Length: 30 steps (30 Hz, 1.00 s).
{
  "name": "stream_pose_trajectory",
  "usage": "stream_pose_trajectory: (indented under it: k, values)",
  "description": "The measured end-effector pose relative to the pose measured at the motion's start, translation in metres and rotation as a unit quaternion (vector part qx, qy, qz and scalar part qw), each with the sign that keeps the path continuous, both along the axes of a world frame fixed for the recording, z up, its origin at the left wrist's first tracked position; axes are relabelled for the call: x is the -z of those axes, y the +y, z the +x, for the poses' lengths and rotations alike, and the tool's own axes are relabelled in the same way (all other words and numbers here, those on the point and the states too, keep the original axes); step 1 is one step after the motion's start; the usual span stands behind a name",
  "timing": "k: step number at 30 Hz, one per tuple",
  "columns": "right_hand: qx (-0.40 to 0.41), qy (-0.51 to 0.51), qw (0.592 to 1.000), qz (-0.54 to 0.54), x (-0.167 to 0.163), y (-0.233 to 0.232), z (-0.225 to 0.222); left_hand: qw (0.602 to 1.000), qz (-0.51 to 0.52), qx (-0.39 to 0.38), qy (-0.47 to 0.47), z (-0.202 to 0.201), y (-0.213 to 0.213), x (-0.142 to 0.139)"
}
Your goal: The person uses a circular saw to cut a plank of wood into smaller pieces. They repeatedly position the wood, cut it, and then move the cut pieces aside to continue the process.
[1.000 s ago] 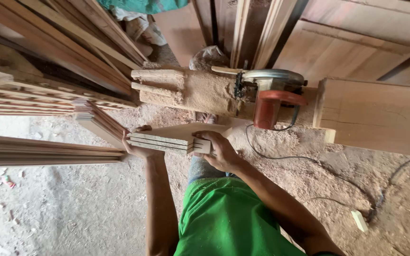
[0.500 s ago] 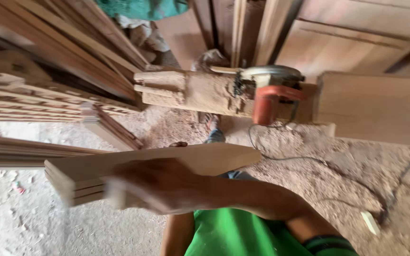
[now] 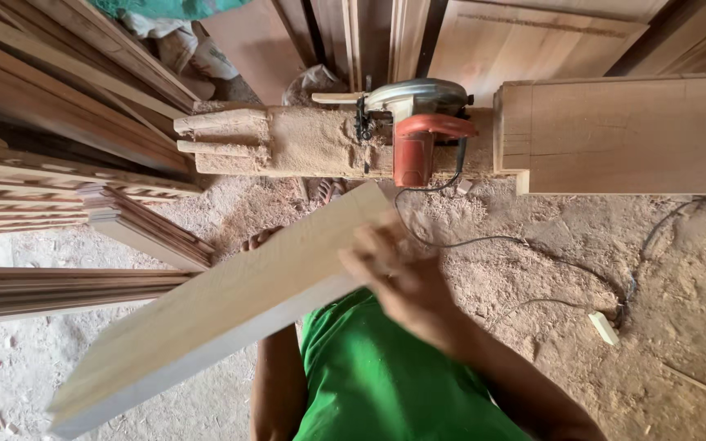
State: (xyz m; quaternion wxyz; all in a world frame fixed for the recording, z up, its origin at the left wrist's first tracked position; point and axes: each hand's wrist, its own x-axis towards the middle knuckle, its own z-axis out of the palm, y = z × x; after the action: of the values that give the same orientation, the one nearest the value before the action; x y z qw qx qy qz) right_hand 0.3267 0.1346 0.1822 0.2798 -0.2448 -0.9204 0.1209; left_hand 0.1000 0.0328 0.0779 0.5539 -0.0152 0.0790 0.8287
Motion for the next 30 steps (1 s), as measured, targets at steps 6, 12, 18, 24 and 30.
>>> stream_pose_trajectory:
  k: [6,12,18,24,30]
  values:
    - [0.008,0.023,0.980,-0.199,-0.016,0.029,0.046,1.000,0.013,0.010,-0.025,0.015,-0.014,-0.008]
    - [-0.086,-0.031,0.981,-0.171,-0.004,0.023,0.011,0.998,0.037,-0.006,-0.056,0.024,-0.014,0.008]
    - [-0.073,-0.054,0.981,-0.173,0.001,0.030,0.002,0.992,0.086,-0.020,-0.085,0.025,-0.007,0.048]
    - [-0.062,-0.079,0.977,-0.189,0.021,0.027,0.011,0.986,0.154,-0.010,-0.058,0.023,-0.004,0.096]
    - [-0.041,-0.108,0.972,-0.205,0.031,0.019,0.011,0.979,0.188,-0.031,-0.074,0.019,0.004,0.105]
